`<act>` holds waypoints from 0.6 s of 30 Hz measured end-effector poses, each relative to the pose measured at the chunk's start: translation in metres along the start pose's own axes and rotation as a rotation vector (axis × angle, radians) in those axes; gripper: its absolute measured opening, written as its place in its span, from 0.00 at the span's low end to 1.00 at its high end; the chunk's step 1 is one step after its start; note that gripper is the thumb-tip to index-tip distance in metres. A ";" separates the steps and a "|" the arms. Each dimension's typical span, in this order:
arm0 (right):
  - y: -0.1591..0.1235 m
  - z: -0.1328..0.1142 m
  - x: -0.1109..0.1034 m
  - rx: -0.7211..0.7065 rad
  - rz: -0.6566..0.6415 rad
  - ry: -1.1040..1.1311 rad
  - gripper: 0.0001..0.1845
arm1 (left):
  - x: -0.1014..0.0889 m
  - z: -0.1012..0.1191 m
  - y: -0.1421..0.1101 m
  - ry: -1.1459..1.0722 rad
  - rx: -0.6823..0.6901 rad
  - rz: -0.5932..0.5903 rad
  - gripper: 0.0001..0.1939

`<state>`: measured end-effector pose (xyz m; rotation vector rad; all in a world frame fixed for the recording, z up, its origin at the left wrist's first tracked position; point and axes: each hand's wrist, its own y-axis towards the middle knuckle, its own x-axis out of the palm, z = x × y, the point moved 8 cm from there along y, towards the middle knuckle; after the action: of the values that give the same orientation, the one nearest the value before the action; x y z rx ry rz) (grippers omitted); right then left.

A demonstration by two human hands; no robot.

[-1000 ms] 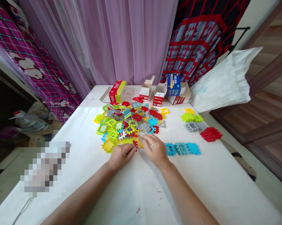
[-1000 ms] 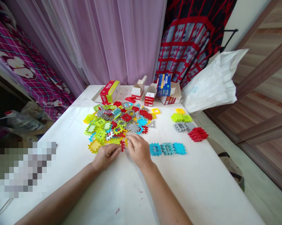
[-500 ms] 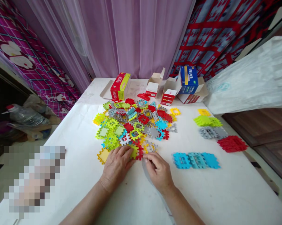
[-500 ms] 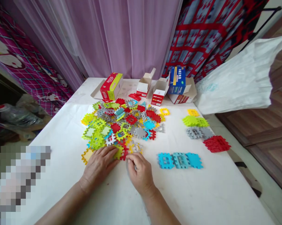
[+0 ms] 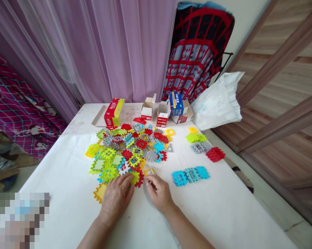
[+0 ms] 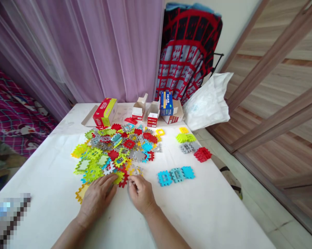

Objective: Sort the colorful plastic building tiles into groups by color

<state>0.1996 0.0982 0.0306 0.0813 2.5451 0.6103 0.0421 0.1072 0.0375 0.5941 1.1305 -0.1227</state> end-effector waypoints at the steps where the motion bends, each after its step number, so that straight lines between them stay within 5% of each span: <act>1: 0.000 0.001 0.001 0.011 0.000 -0.013 0.13 | -0.001 -0.001 0.000 -0.007 0.014 0.027 0.13; 8: -0.005 0.012 0.003 0.041 0.021 -0.076 0.17 | -0.011 -0.007 0.001 -0.158 0.016 0.202 0.15; 14: -0.007 0.012 0.001 0.036 0.056 -0.136 0.17 | 0.011 -0.032 -0.005 -0.516 -0.349 0.151 0.16; 18: -0.009 0.003 0.006 -0.006 -0.013 -0.185 0.22 | 0.024 -0.032 -0.007 -0.654 -0.416 0.096 0.17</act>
<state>0.1959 0.0922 0.0215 0.1137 2.3635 0.5775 0.0240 0.1222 0.0050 0.2025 0.4670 0.0067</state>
